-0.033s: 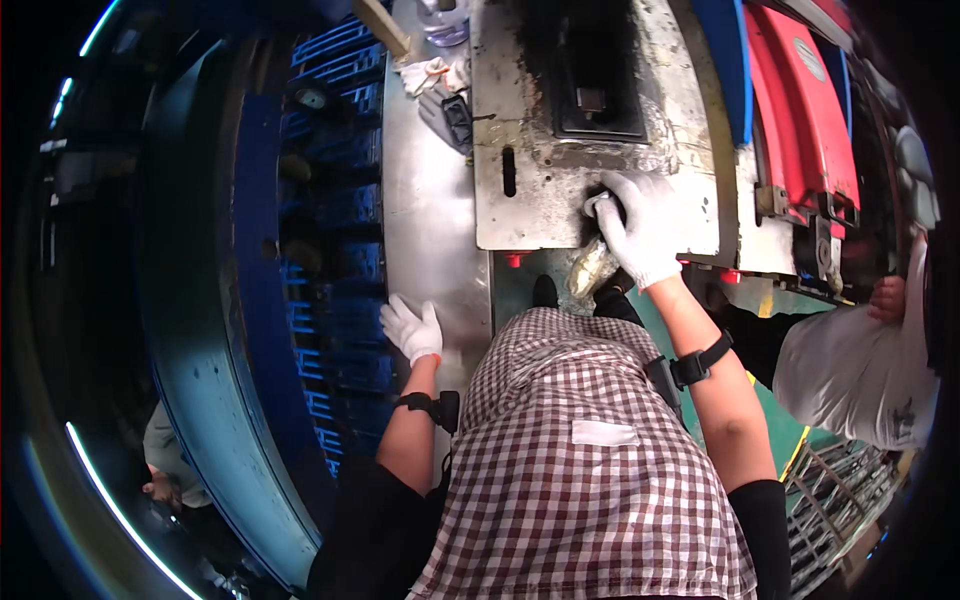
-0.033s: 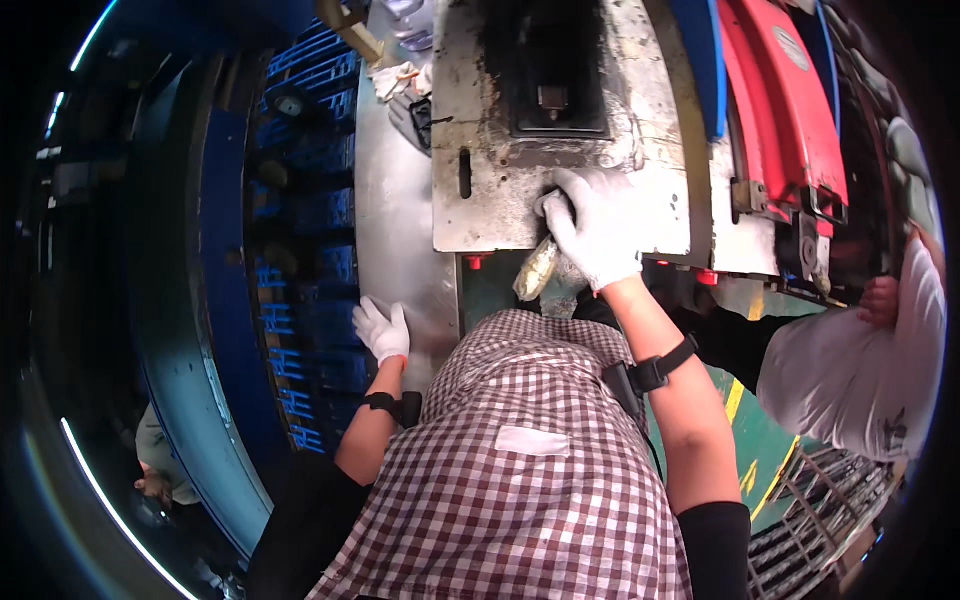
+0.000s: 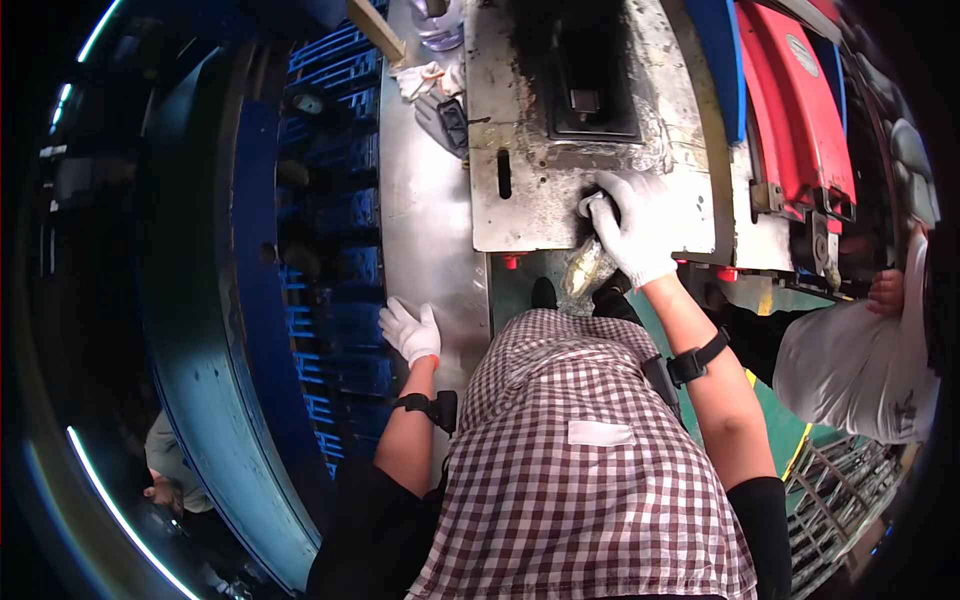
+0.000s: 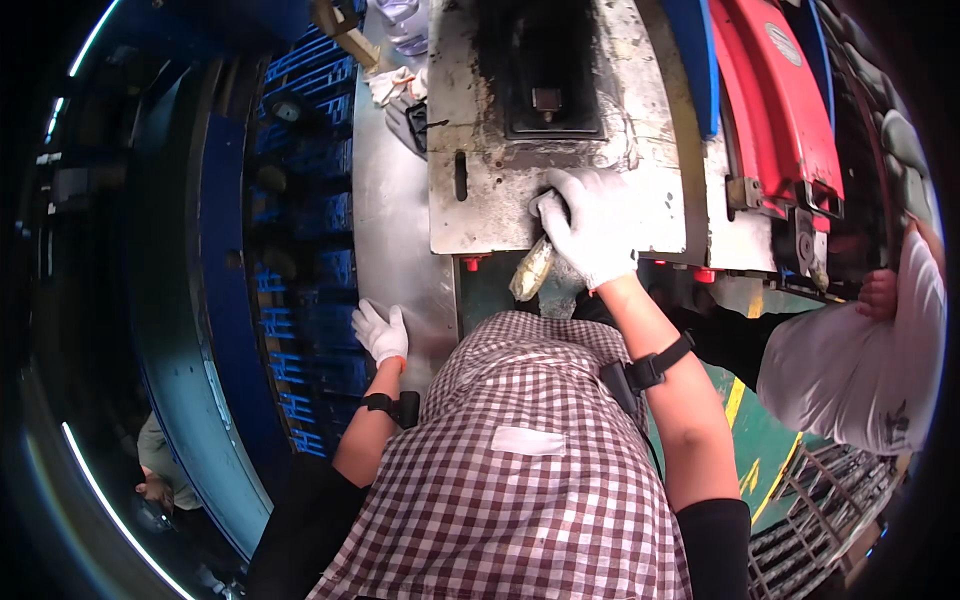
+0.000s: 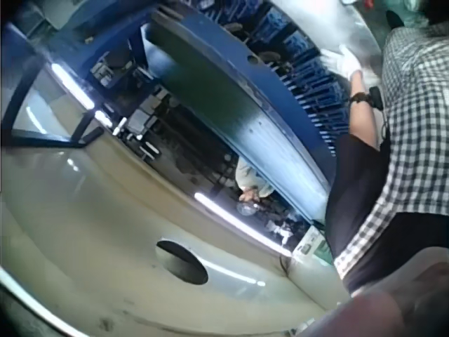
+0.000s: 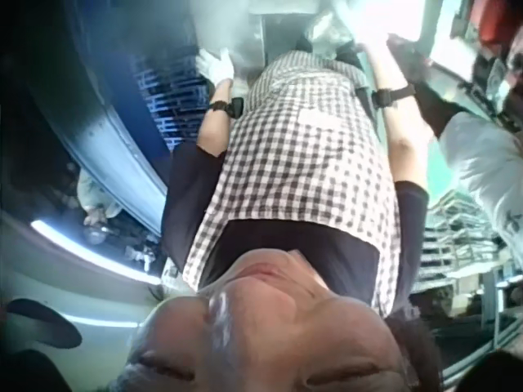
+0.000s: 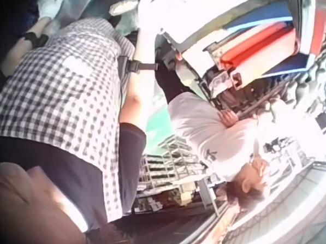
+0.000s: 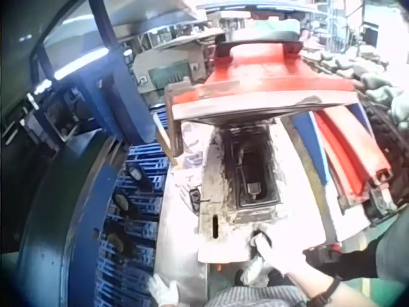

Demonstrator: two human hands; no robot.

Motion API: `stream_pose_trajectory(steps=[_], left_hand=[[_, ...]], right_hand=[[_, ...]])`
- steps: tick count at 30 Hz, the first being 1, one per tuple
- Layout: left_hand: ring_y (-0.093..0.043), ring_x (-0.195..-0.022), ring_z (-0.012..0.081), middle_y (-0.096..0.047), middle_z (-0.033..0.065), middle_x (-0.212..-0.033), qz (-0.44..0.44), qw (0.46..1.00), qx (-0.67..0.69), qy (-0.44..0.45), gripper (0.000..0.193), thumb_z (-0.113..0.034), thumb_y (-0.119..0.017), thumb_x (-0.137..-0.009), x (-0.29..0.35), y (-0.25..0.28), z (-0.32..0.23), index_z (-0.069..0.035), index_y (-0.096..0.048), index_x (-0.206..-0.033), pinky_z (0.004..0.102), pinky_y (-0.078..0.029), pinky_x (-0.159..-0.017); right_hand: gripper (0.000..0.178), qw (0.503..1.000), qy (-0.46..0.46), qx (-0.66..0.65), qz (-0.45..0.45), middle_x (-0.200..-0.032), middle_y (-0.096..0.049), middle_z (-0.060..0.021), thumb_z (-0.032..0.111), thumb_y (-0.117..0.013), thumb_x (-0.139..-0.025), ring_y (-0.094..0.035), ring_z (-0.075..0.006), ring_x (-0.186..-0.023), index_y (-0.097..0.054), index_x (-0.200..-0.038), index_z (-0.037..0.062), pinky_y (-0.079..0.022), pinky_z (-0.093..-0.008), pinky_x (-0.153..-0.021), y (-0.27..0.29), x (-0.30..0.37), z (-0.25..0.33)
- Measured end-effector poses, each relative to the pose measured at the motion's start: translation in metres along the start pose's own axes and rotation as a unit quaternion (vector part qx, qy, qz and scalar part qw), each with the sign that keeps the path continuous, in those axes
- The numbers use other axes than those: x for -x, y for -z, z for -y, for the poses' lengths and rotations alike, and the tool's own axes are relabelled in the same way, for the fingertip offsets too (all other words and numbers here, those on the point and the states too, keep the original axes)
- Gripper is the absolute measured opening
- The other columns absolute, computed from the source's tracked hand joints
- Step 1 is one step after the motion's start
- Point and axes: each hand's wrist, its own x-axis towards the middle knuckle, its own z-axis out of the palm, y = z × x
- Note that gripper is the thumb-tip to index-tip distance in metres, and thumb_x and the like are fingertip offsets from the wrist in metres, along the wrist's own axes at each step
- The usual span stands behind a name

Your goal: Operating a heat-press machine to attach soles to shoe uppers in a shoe manufacturing facility.

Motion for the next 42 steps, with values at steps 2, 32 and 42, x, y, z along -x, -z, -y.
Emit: stream_pose_trajectory(steps=[2,32,42], left_hand=[[-0.043,-0.141,0.0498,-0.044,0.0288,-0.152,-0.031,0.999,-0.01,0.003,0.089,-0.052,-0.072,-0.09,-0.005,-0.008,0.005,-0.005,-0.037,-0.157,0.0574,-0.036,-0.116],[-0.06,-0.134,0.0429,-0.059,0.0294,-0.148,-0.294,0.702,0.312,0.569,0.089,-0.05,-0.08,-0.086,0.004,0.025,0.128,0.004,-0.051,-0.151,0.049,-0.048,-0.114],[-0.047,-0.148,0.0328,-0.057,0.0058,-0.156,-0.048,0.486,0.726,0.484,0.084,-0.079,-0.049,-0.094,-0.065,0.04,0.297,-0.018,-0.057,-0.151,0.0627,-0.023,-0.123]], right_hand=[[0.024,1.0,0.004,-0.012,-0.016,-0.098,-0.071,-0.0124,0.027,-0.07,-0.089,-0.066,-0.0348,-0.097,-0.073,-0.107,0.01,-0.05,-0.0487,-0.092,-0.002,0.002,-0.002],[0.025,1.0,0.026,-0.015,0.005,-0.098,-0.073,-0.0146,0.02,-0.07,-0.09,-0.068,-0.0348,-0.094,-0.075,-0.111,0.0074,-0.052,-0.0478,-0.088,0.001,-0.005,0.008],[0.025,0.999,0.024,0.016,0.045,-0.097,-0.073,-0.0163,0.018,-0.068,-0.092,-0.069,-0.0349,-0.09,-0.075,-0.112,0.0056,-0.052,-0.0464,-0.085,-0.001,-0.007,0.0]])
